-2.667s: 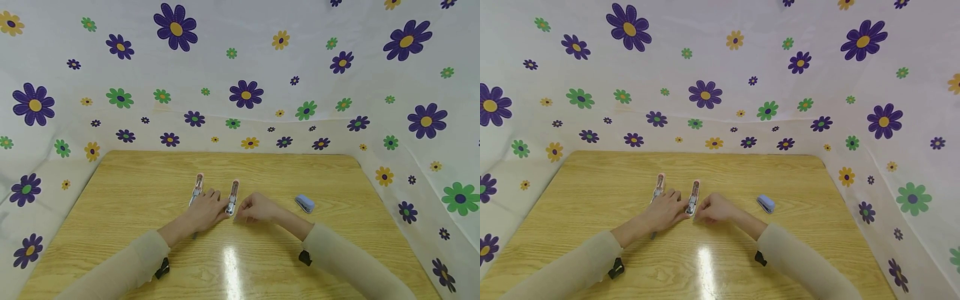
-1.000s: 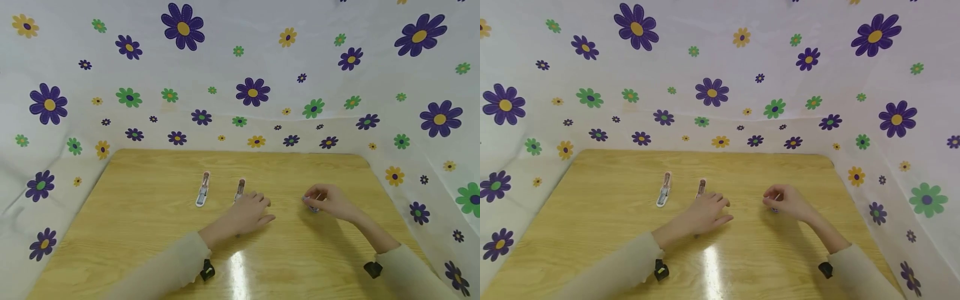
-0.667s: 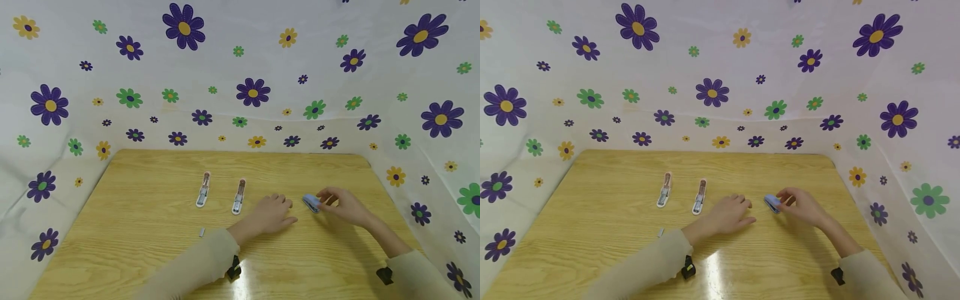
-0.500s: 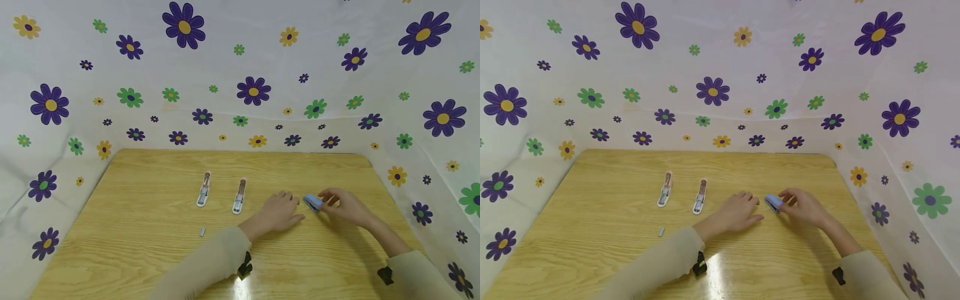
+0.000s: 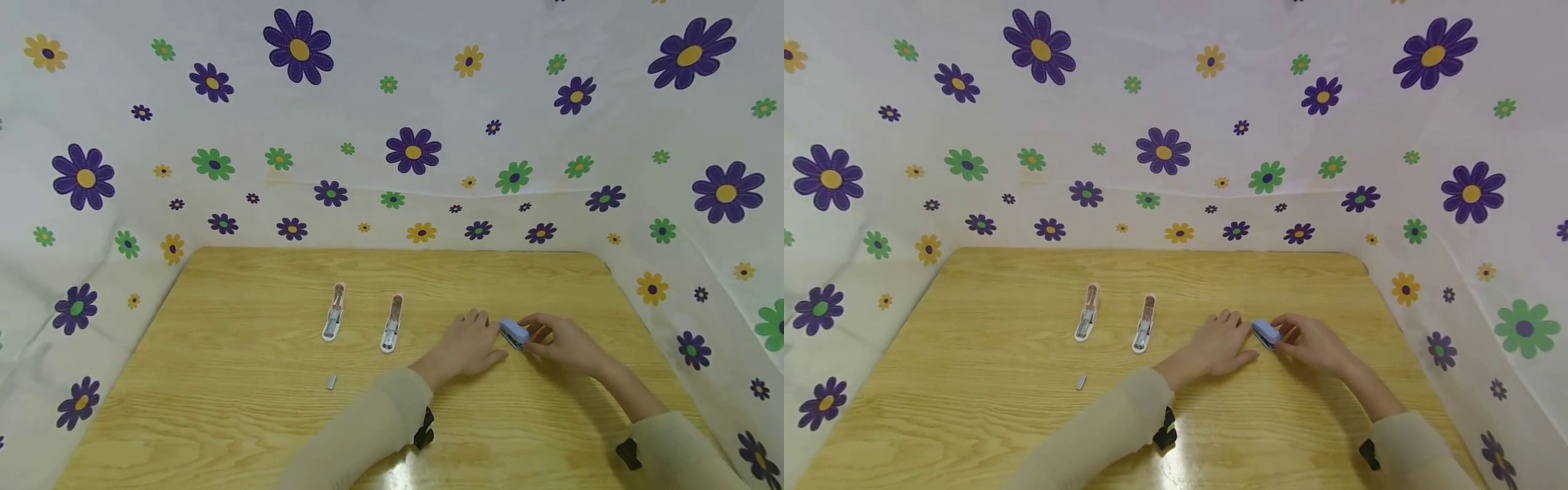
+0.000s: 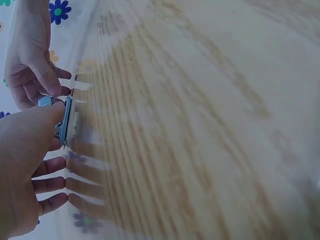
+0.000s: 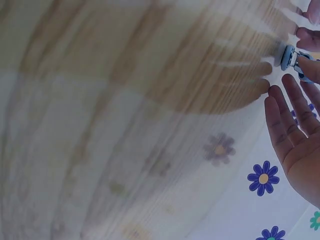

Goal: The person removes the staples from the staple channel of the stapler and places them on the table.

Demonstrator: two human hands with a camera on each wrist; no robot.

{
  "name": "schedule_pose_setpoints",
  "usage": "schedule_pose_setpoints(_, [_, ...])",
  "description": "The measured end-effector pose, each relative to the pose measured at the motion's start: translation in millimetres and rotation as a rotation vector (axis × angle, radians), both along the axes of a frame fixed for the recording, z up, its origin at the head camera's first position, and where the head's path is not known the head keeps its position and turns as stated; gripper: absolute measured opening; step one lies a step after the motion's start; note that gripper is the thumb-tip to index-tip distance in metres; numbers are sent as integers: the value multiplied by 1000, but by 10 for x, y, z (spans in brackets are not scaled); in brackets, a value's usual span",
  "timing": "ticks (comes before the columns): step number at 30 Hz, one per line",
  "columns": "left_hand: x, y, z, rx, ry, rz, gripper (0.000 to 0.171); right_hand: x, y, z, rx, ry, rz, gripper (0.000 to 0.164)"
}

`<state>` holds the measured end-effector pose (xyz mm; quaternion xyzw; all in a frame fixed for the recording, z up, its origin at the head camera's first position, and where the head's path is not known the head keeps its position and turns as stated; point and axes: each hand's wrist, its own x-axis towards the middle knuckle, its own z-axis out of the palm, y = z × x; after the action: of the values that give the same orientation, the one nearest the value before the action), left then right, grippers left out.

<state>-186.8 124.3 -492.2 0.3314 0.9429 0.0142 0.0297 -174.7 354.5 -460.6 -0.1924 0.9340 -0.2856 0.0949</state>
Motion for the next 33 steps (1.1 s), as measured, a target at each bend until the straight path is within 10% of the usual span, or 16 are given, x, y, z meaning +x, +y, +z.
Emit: schedule_pose_setpoints(33, [2, -515, -18, 4, 30, -106, 55, 153, -562, -53, -16, 11, 41, 26])
